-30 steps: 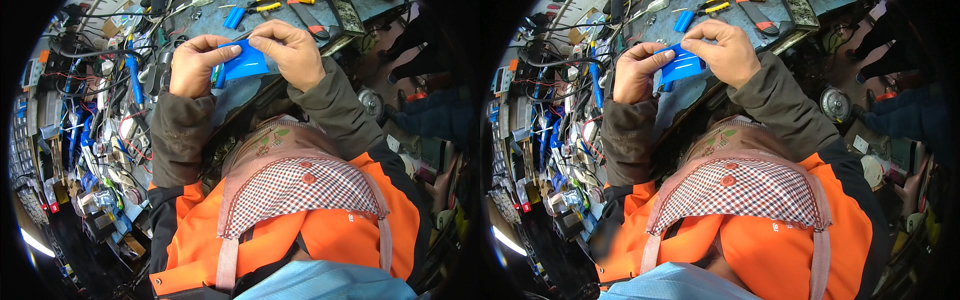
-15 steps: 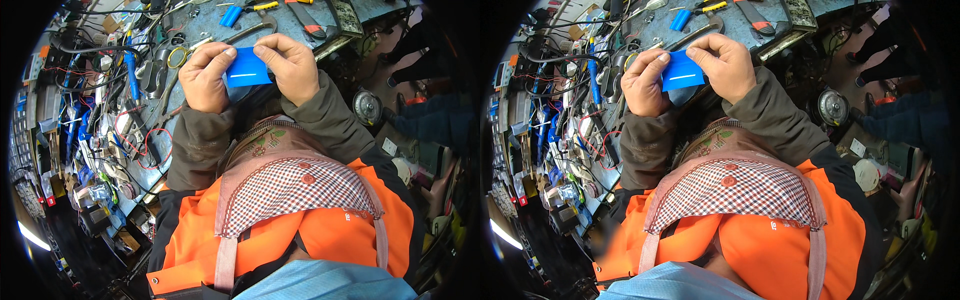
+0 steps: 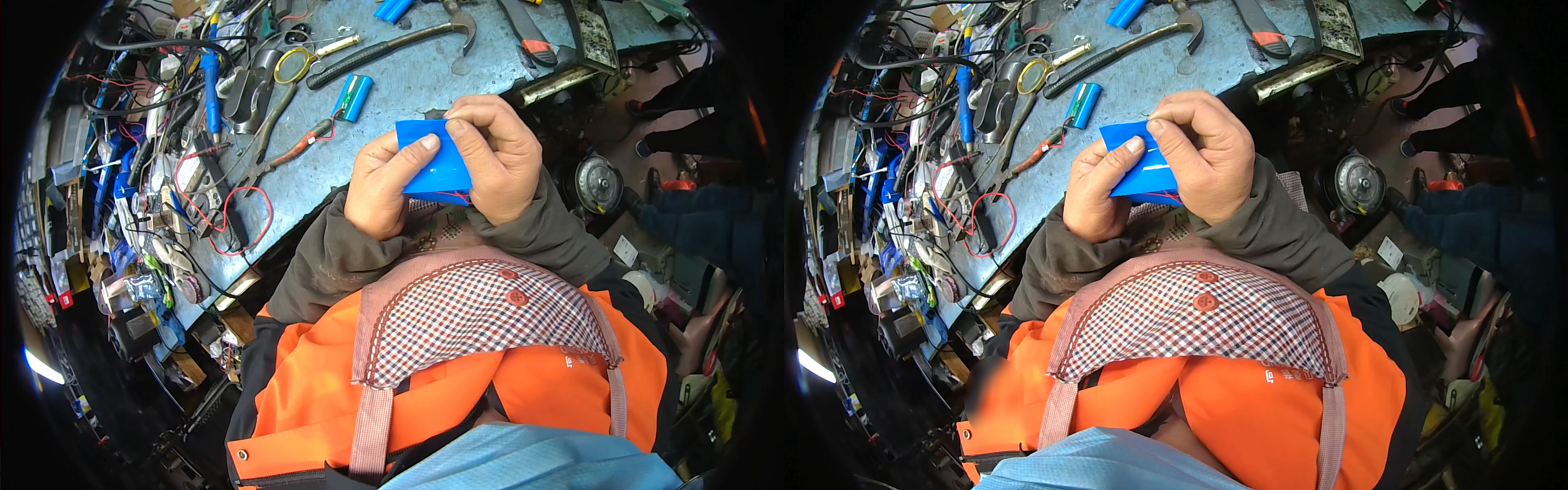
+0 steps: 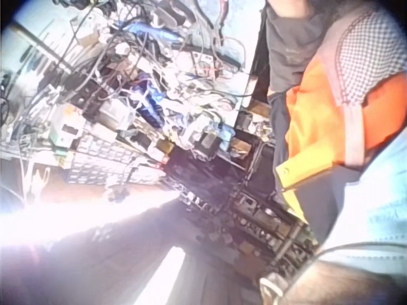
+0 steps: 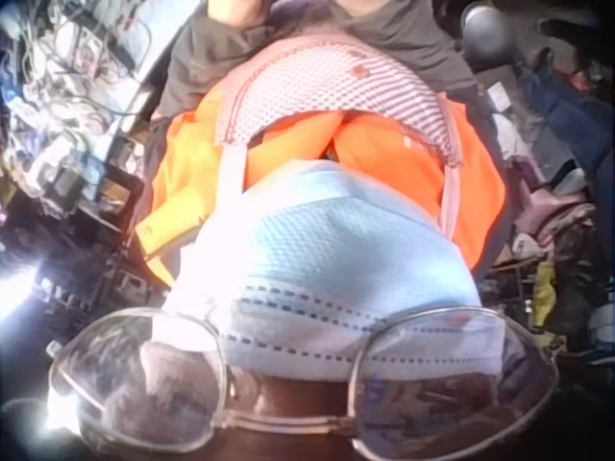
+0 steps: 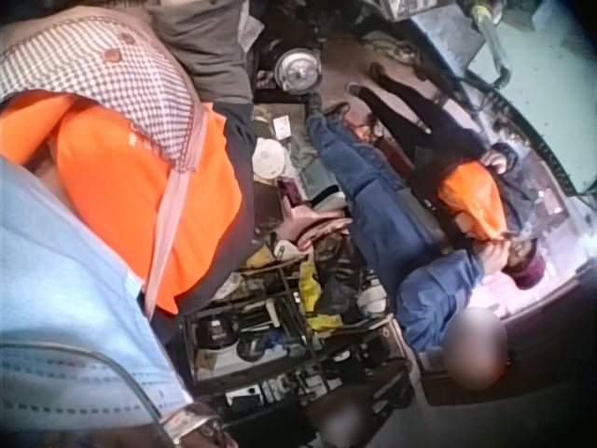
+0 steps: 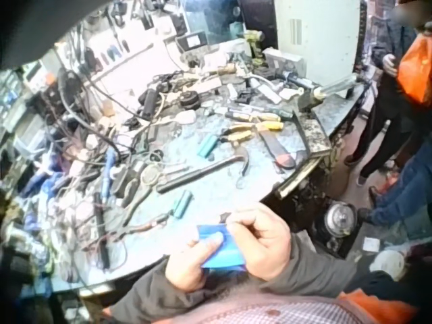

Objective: The person manipulates a small blue plastic component, uses a utility knife to trim it, and then applies heat with a heat gun to seal or shape the plastic. The person also briefly opens a tool case and handles a power tool cord.

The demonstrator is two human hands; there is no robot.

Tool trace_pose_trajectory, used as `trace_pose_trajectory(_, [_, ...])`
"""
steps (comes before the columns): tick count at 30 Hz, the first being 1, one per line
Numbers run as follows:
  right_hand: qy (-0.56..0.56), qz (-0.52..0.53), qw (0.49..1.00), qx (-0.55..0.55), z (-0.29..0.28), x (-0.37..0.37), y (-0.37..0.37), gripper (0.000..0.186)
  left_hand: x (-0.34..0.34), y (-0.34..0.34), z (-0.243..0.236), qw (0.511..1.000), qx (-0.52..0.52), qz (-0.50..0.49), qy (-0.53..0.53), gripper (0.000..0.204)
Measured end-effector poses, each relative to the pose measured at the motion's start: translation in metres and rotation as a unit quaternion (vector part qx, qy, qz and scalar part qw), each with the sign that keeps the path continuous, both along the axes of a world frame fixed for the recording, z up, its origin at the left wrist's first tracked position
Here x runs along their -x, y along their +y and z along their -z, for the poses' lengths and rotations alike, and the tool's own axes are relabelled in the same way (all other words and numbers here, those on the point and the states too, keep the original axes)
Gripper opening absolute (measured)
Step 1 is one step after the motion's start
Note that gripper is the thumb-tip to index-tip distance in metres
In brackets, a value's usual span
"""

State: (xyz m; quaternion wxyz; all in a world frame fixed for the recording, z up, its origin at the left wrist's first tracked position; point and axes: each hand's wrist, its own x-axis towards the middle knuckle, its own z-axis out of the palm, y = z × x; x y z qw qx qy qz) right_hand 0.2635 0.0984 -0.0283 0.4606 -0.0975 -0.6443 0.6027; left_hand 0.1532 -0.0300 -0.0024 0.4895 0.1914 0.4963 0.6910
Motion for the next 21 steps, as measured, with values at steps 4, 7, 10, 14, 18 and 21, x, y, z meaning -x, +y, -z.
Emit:
trace_pose_trajectory(4, [-0.032, -0.005, 0.999, 0.006, 0.009, 0.002, -0.004, 0.003, 0.002, -0.002, 0.008, 0.999, 0.018, -0.034, 0.021, 0.023])
trace_pose_trajectory(7, [-0.089, -0.038, 0.995, -0.008, -0.002, -0.001, 0.007, 0.008, 0.006, -0.003, 0.007, 0.998, 0.046, -0.041, 0.020, 0.022])
trace_pose_trajectory(10, [-0.094, 0.064, 0.989, -0.092, -0.009, 0.005, 0.056, 0.019, 0.015, -0.014, 0.000, 0.997, 0.057, -0.049, 0.006, 0.020])
trace_pose_trajectory(14, [-0.279, 0.333, 0.794, -0.425, -0.020, 0.018, 0.144, 0.043, 0.029, -0.014, 0.003, 0.996, 0.040, -0.083, 0.013, 0.021])
trace_pose_trajectory(18, [-0.472, 0.259, 0.770, -0.343, -0.019, 0.028, 0.173, 0.047, 0.046, -0.011, 0.007, 0.998, 0.041, -0.047, -0.012, 0.031])
trace_pose_trajectory(21, [-0.382, 0.205, 0.874, -0.221, -0.033, 0.012, 0.167, 0.039, 0.054, -0.016, 0.013, 0.996, 0.012, -0.051, -0.077, 0.030])
